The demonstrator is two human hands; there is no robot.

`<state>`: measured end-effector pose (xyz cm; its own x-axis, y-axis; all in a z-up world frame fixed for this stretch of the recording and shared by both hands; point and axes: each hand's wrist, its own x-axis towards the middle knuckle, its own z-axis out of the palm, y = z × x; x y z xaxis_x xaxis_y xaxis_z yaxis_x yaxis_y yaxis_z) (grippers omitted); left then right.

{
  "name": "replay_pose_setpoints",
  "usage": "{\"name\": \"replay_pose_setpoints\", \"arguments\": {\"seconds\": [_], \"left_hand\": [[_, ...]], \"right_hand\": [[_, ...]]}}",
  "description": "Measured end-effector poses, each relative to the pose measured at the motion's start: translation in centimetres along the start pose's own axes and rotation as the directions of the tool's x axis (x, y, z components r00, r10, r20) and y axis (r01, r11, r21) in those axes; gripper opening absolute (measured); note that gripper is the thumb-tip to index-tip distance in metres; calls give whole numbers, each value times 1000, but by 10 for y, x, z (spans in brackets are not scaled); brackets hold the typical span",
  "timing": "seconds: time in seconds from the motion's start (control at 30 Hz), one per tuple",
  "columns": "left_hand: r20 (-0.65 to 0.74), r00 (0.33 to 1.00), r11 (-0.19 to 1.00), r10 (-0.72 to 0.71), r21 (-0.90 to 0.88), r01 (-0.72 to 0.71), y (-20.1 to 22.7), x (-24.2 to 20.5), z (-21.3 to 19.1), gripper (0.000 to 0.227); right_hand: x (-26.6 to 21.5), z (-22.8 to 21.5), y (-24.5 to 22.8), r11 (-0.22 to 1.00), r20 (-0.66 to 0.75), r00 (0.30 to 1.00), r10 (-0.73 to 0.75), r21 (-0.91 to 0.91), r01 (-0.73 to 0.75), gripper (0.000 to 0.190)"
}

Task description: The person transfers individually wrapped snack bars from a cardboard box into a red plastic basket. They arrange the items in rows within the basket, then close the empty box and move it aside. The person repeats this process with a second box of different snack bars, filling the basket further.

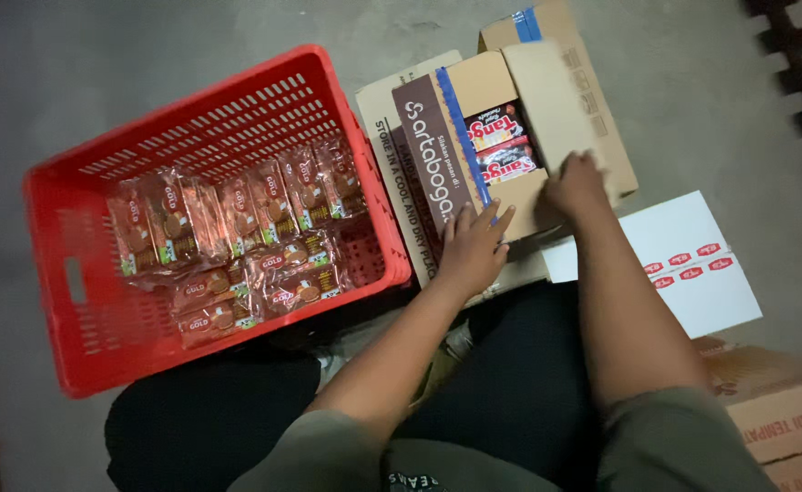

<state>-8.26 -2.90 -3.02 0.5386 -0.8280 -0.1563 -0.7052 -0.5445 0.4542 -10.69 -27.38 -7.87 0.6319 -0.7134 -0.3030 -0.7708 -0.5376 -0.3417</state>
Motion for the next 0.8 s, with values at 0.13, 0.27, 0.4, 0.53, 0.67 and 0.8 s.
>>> {"name": "replay_pose_setpoints", "arguments": {"seconds": [0.13, 0.27, 0.4, 0.53, 0.67, 0.8], "left_hand": [[10, 1000, 1000, 14, 21, -15, 5, 6, -14, 51], [8, 1000, 993, -15, 116, 14, 1, 15, -12, 38], [-137, 989, 984, 59, 175, -35, -14, 25, 3, 28], [-275, 952, 977, 131, 199, -77, 14, 9, -62, 22], [-473, 880, 978, 35, 196, 67, 7, -3, -57, 27], [-76, 939, 913, -335, 222, 344, 43, -16, -92, 52]], "right_hand": [[38, 36, 26, 978, 163, 965, -205, 80, 194, 41], [27, 20, 20, 962, 159, 952, -263, 120, 246, 38], [44, 38, 36, 955, 113, 950, -291, 87, 282, 34], [33, 26, 33, 946, 62, 956, -286, 174, 272, 28], [22, 6, 20, 976, 70, 986, -154, 166, 141, 32], [6, -18, 2, 967, 12, 999, -42, 251, 37, 41]]}}
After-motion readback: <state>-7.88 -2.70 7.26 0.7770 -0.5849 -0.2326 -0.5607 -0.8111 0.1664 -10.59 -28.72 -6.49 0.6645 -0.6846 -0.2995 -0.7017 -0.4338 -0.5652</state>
